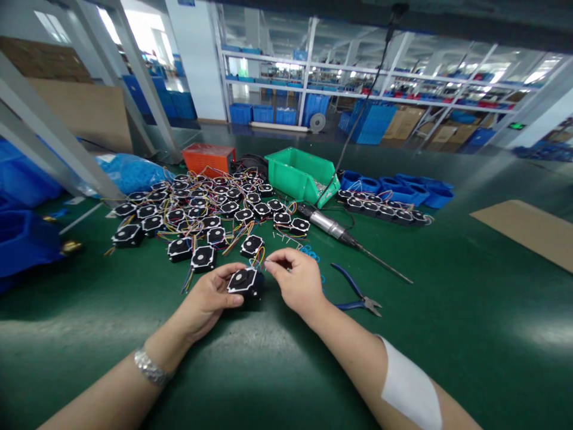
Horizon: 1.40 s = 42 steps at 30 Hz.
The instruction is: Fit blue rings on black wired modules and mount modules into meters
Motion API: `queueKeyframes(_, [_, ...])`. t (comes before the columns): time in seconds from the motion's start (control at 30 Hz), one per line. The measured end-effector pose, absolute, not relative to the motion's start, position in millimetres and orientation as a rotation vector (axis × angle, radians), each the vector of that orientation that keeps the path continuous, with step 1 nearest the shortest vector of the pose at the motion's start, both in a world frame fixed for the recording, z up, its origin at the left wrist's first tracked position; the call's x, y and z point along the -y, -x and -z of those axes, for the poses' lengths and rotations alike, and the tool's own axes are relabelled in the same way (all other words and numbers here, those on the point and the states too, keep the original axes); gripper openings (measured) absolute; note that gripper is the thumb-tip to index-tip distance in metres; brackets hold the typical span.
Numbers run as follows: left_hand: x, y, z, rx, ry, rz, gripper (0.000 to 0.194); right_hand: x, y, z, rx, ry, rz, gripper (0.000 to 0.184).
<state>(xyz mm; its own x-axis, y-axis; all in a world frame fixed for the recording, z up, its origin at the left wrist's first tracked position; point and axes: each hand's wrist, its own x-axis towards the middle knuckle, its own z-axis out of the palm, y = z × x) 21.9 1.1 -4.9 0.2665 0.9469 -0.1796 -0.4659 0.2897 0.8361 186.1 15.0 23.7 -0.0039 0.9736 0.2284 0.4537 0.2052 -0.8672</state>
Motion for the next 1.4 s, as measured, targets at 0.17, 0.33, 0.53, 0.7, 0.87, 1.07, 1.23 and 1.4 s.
queueKeyframes(0.17, [-1,-22,3,-0.777,-0.737,-1.059,0.047,-15,-184,-20,1.683,1.390,-0.793,0.010])
queueKeyframes(0.33, [0,-22,3,-0.756,-0.756,-1.042,0.046,-17,-184,-22,1.786,1.439,-0.735,0.007])
queueKeyframes(0.53, [-1,-20,5,-0.820,-0.826,-1.052,0.046,-18,-188,-30,2.030,1.297,-0.644,0.008])
queueKeyframes(0.7, [-2,-18,2,-0.873,-0.899,-1.095,0.044,-22,-194,-30,2.055,1.208,-0.701,0.011])
queueKeyframes(0.87, [-7,-15,1,-0.982,-1.004,-1.094,0.046,-30,-198,-24,1.666,1.368,-0.823,0.022])
queueKeyframes(1.07, [-6,-18,6,-0.869,-0.983,-1.052,0.044,-34,-197,-19,1.441,1.346,-1.130,0.030])
queueKeyframes(1.23, [-2,-19,7,-0.759,-0.834,-1.053,0.044,-35,-196,-17,1.341,1.350,-1.191,0.027])
queueKeyframes(1.4, [0,-19,3,-0.736,-0.692,-1.011,0.036,-36,-196,-17,1.336,1.421,-1.054,0.025])
